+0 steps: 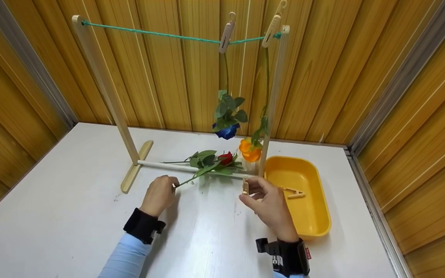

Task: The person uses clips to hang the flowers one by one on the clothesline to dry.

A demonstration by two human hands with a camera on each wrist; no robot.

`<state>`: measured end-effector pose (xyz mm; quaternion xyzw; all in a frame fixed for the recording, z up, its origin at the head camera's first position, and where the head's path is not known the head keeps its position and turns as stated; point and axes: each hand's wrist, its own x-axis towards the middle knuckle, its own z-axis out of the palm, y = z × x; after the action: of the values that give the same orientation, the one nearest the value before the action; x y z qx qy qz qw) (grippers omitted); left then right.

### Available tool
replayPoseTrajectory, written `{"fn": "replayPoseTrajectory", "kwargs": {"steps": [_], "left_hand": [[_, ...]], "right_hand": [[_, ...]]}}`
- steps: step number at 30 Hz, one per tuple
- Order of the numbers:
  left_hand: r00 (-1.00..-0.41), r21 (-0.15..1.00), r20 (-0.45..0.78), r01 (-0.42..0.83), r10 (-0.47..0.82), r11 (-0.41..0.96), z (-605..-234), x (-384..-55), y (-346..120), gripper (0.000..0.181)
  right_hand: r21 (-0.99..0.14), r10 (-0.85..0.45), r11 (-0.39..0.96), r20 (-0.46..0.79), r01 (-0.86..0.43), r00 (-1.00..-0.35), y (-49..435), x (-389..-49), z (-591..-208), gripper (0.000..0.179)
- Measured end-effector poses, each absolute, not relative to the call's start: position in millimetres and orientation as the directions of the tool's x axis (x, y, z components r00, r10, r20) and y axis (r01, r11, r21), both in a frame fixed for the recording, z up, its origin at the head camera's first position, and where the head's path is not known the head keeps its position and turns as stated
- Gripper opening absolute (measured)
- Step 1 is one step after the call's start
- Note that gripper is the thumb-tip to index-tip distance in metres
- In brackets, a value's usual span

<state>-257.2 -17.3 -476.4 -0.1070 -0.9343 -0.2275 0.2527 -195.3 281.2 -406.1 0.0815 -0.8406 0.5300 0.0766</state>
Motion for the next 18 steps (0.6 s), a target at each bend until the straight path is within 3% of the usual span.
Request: {"fn": "replayPoseTrajectory", "kwargs": {"steps": [11, 18], "left_hand": [[-0.858, 0.393, 0.511, 0.285, 0.049, 0.874, -464.9, -257.0, -28.7, 0.023], [-0.894, 0.424, 0.446, 0.246, 0.035, 0.872, -455.0, -254.5, -39.5, 0.019]], "right_hand": [[-0.876, -0.053, 0.431, 0.215, -0.217, -0.975, 282.4, -195.2, -406.0, 0.034], [-0.871, -0.055, 0.437, 0.223, -0.224, -0.973, 283.3, -195.4, -405.5, 0.033]]}}
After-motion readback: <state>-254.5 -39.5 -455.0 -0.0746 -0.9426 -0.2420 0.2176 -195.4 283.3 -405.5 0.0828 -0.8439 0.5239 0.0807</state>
